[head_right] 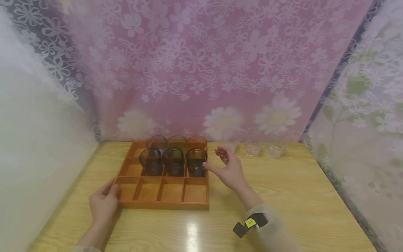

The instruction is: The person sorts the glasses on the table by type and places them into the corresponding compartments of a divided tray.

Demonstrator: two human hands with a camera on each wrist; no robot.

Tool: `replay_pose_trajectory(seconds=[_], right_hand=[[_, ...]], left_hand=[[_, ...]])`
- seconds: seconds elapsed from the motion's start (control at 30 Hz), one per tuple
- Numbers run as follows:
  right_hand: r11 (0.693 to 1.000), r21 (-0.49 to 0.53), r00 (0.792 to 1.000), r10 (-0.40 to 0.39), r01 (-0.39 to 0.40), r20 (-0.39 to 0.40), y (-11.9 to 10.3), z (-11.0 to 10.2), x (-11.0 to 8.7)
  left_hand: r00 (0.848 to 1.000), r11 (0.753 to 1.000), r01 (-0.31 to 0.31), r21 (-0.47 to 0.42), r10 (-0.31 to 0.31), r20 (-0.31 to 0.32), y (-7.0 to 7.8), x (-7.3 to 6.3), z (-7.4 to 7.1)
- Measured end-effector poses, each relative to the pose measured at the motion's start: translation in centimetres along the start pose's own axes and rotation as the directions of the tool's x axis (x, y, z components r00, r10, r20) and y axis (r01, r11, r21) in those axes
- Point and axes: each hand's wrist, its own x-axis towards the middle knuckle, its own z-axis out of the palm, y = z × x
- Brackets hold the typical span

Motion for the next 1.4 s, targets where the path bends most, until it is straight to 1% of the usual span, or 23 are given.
replay_pose_trajectory(seconds=[0.1, 0.23, 0.4, 0.5, 0.67, 0.87, 0.93, 1.07, 1.2, 1.4], right_hand=[[1.000, -0.019, 1.000, 0.012, -0.013, -0.024, 0.4, -1.2, 0.0], [0.997, -0.069, 0.996, 0.031, -0.037, -0.085, 1.3, -2.5, 0.2], [0.992, -0.095, 0.982, 0.071, -0.089, -0.177, 3.1, -3.6, 0.8], [0.989, -0.096, 0.970, 0.092, -0.116, -0.224, 4.2, -3.7, 1.5], [0.981, -0.115, 0.954, 0.118, -0.154, -0.276, 5.2, -3.8, 3.0], [0.957, -0.125, 0.921, 0.208, -0.261, -0.329, 6.4, -3.5, 4.7], [0.952, -0.122, 0.912, 0.224, -0.280, -0.343, 6.9, -3.2, 5.2], [0.951, -0.089, 0.895, 0.243, -0.296, -0.374, 7.7, -2.4, 6.4], [0.945, -0.080, 0.874, 0.257, -0.316, -0.412, 8.5, -1.9, 7.6], [0.944, -0.089, 0.864, 0.251, -0.318, -0.436, 9.4, -1.7, 9.2]], left_hand=[[1.000, 1.000, 0.006, 0.011, -0.006, -0.002, -0.1, -0.1, 0.0], [1.000, 1.000, 0.009, 0.009, -0.009, -0.005, 0.1, -0.2, 0.0], [1.000, 1.000, 0.004, 0.003, -0.004, -0.008, 0.3, -0.3, 0.2], [1.000, 1.000, 0.006, 0.001, -0.006, -0.006, 0.3, -0.2, 0.1], [1.000, 1.000, 0.014, 0.000, -0.014, -0.006, 0.3, -0.2, -0.1], [1.000, 1.000, 0.011, -0.009, -0.011, -0.011, 0.0, -0.1, 0.1], [1.000, 1.000, 0.011, -0.008, -0.011, -0.014, 0.0, -0.1, 0.2], [1.000, 1.000, 0.005, -0.011, -0.006, -0.023, 0.0, -0.1, 0.2], [1.000, 1.000, 0.008, -0.028, -0.008, -0.026, 0.0, -0.2, 0.1], [1.000, 0.999, 0.024, -0.037, -0.025, -0.015, 0.1, 0.0, 0.2]])
